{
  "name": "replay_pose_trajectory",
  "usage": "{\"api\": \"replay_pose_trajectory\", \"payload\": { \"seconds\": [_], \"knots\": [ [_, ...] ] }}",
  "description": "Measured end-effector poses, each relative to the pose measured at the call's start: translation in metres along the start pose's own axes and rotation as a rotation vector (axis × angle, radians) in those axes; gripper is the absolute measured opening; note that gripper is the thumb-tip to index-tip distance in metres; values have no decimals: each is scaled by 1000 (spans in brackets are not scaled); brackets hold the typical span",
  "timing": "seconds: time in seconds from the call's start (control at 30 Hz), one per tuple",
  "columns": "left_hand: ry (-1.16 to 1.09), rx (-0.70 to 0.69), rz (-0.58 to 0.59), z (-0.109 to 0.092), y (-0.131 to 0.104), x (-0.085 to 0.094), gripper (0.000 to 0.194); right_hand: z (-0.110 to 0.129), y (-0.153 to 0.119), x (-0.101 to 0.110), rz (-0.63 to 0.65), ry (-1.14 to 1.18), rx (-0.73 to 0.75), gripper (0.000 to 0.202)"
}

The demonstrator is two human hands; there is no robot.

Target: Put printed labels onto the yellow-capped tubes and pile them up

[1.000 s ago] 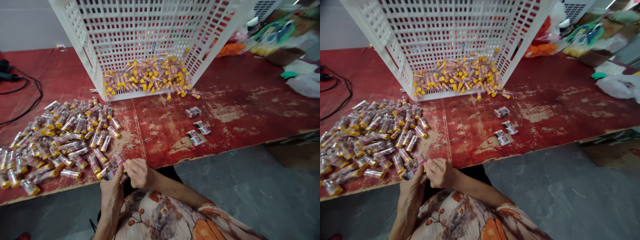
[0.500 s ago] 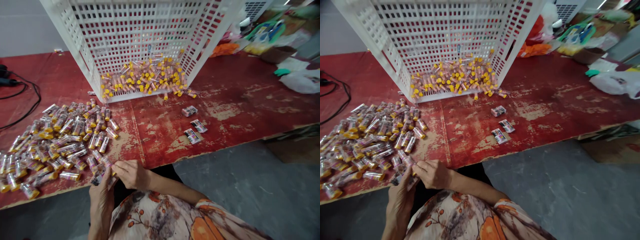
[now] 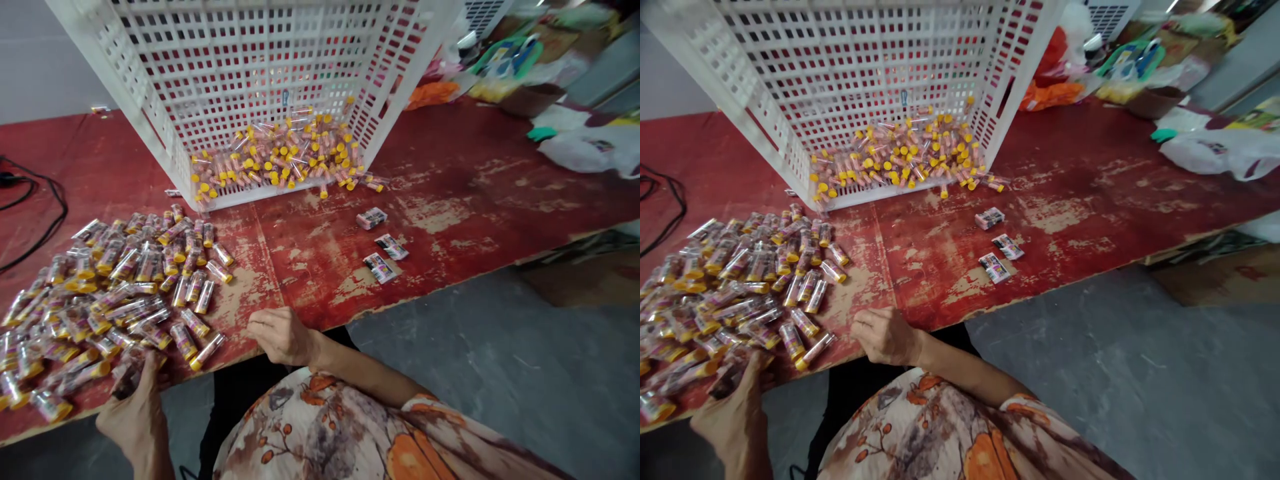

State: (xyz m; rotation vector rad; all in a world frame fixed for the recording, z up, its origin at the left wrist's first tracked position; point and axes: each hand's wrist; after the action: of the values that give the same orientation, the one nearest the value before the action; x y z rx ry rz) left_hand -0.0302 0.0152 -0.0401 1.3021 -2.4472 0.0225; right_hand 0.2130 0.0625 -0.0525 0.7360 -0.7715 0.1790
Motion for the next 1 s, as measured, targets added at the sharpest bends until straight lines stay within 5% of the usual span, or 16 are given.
{"api": "replay_pose_trajectory", "payload": {
  "seconds": [0.27,0.43,0.53,0.67,0.83,1.0],
  "knots": [
    [200,-98,-47,8,6,1,34,-39,30,2,44,-131,25,14],
    [124,-3,-65,15,-1,10,33,-100,89,4,10,-200,-18,20],
    [-30,142,-224,13,0,13,37,-149,142,7,-75,-262,-161,24],
    [-383,325,-339,-4,7,21,31,-204,204,13,-132,-492,-569,29],
    [-618,531,-101,-30,7,19,26,-225,233,16,-68,-485,-677,27],
    [-734,644,299,-56,-19,-18,23,-200,207,34,-148,-223,-734,30]
  ]
}}
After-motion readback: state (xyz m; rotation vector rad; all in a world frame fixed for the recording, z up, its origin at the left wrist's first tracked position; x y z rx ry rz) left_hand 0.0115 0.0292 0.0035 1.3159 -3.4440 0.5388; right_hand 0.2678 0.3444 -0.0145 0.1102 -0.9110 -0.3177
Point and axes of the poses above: each hand's wrist, its own y-axis towards the middle knuckle, its own x-axis out of the back of the hand, z = x × y, and after that the axes turned 12 degrees about -x, right-handed
